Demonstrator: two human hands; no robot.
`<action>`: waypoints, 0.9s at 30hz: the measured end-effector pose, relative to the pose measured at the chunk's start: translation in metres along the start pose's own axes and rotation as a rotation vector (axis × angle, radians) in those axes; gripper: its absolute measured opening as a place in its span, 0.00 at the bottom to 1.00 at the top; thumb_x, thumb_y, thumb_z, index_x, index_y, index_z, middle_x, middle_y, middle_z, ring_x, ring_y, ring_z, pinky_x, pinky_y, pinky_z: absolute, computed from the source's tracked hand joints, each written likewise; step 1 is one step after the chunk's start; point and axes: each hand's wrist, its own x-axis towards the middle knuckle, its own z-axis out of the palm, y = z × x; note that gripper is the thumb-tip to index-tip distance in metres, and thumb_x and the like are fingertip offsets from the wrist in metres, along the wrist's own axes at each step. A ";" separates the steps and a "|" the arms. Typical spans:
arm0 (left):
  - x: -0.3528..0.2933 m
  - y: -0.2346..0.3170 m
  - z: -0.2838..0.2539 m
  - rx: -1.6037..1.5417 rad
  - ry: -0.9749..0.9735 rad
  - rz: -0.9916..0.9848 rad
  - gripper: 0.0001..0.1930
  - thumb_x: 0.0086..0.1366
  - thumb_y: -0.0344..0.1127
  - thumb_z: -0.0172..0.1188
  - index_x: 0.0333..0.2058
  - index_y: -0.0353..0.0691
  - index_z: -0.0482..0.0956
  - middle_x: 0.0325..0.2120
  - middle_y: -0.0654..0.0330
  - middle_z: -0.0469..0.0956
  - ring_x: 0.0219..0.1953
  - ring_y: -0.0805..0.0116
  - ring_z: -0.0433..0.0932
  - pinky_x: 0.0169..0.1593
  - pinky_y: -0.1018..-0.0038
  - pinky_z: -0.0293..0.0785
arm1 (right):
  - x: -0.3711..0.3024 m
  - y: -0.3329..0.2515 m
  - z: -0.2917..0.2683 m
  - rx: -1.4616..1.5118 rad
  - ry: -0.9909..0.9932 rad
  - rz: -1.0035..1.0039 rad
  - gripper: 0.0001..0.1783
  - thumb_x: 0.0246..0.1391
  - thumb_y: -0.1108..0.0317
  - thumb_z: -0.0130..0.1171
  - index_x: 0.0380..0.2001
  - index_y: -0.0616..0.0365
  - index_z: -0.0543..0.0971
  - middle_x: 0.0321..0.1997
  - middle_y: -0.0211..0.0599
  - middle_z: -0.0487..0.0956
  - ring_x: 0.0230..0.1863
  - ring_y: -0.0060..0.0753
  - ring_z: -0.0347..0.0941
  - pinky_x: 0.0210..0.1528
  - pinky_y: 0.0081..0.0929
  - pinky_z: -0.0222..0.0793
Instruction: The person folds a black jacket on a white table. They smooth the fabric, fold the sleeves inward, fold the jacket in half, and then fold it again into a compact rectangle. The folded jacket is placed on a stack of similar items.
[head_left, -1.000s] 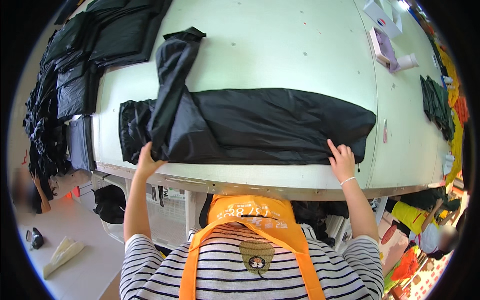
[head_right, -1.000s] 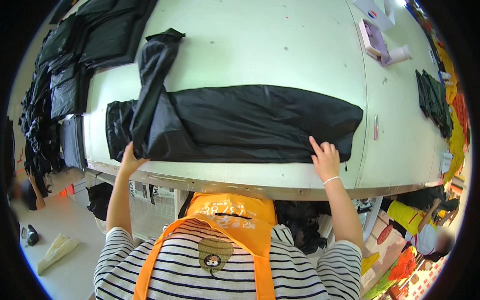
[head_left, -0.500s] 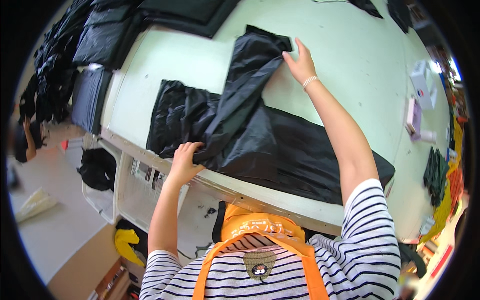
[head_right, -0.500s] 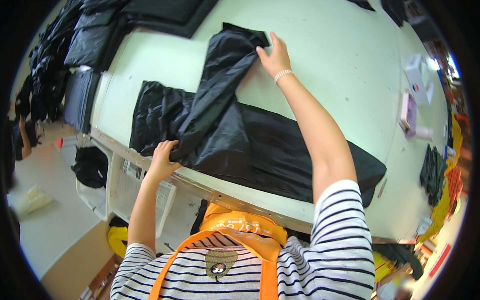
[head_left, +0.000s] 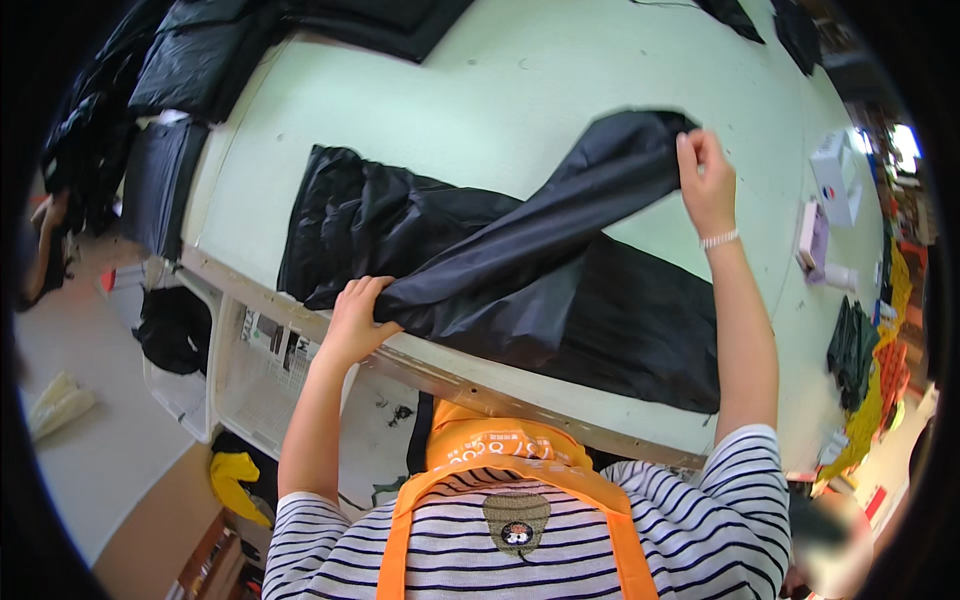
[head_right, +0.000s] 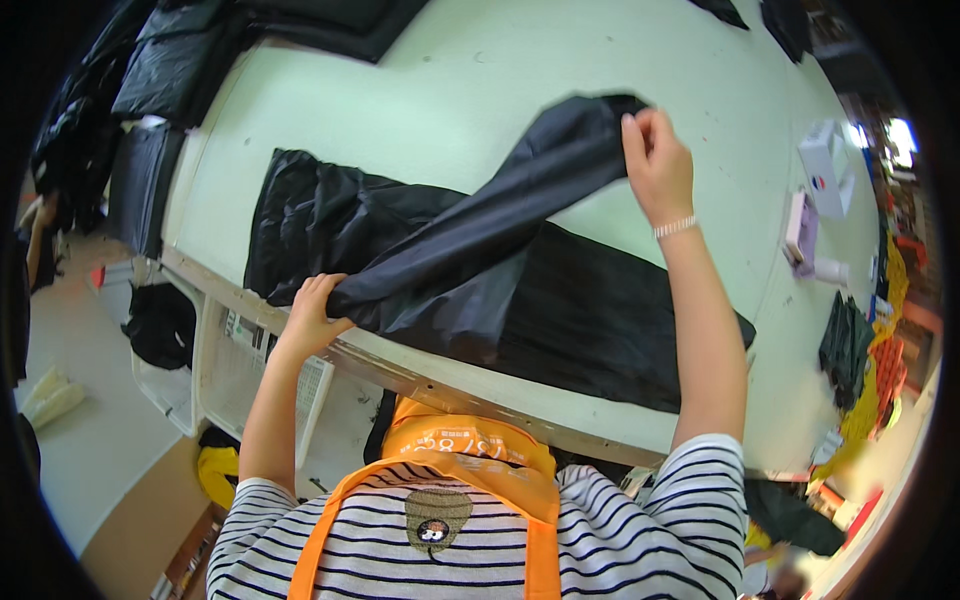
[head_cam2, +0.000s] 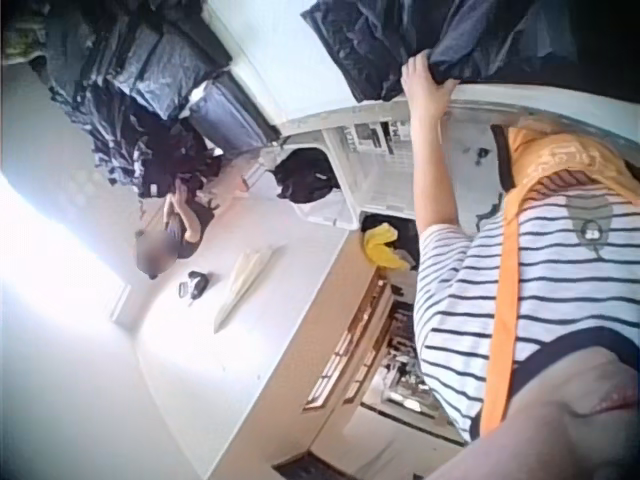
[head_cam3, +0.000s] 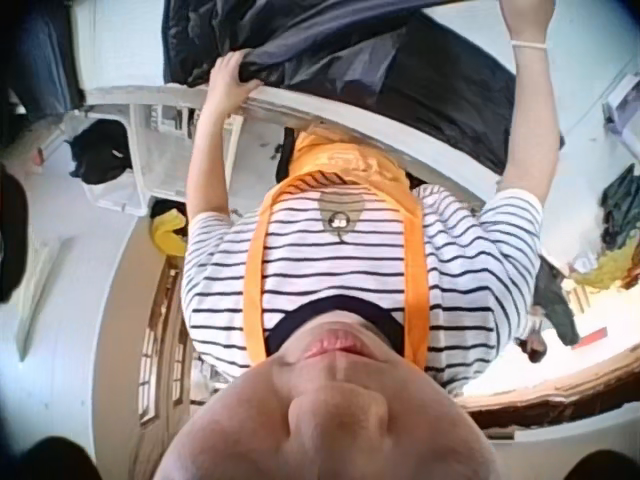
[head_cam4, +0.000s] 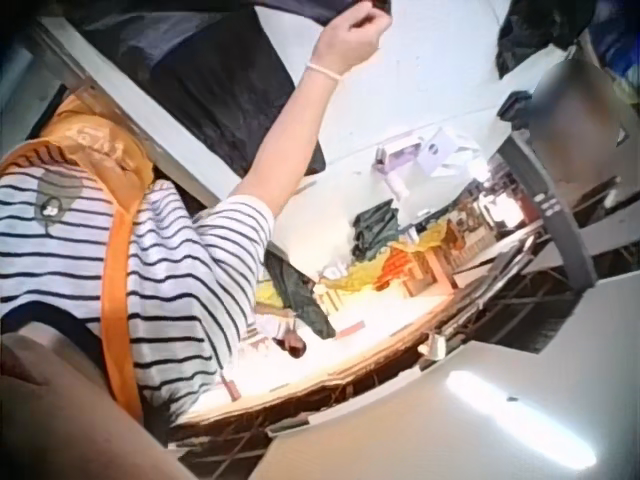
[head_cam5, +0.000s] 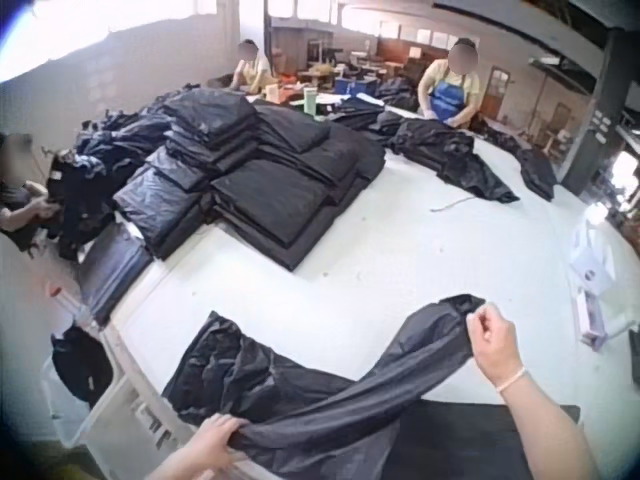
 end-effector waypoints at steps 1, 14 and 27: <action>-0.001 -0.001 0.000 0.002 0.004 0.011 0.32 0.39 0.32 0.69 0.48 0.38 0.72 0.42 0.55 0.73 0.49 0.53 0.68 0.54 0.64 0.63 | -0.023 0.016 -0.015 -0.112 -0.075 0.115 0.14 0.60 0.59 0.51 0.28 0.60 0.71 0.19 0.39 0.74 0.18 0.35 0.70 0.26 0.31 0.65; 0.005 0.006 -0.001 0.041 -0.046 0.039 0.35 0.38 0.30 0.70 0.50 0.36 0.70 0.44 0.52 0.73 0.49 0.51 0.68 0.55 0.64 0.65 | -0.106 0.155 0.013 0.417 0.104 0.835 0.12 0.58 0.65 0.50 0.42 0.60 0.73 0.33 0.42 0.79 0.35 0.42 0.76 0.37 0.39 0.71; 0.005 0.006 0.002 0.097 -0.073 0.057 0.27 0.38 0.27 0.67 0.42 0.36 0.72 0.41 0.51 0.72 0.48 0.51 0.68 0.54 0.66 0.65 | -0.173 0.095 -0.134 -0.406 0.013 0.365 0.16 0.59 0.60 0.46 0.26 0.61 0.74 0.22 0.53 0.74 0.29 0.59 0.72 0.30 0.46 0.65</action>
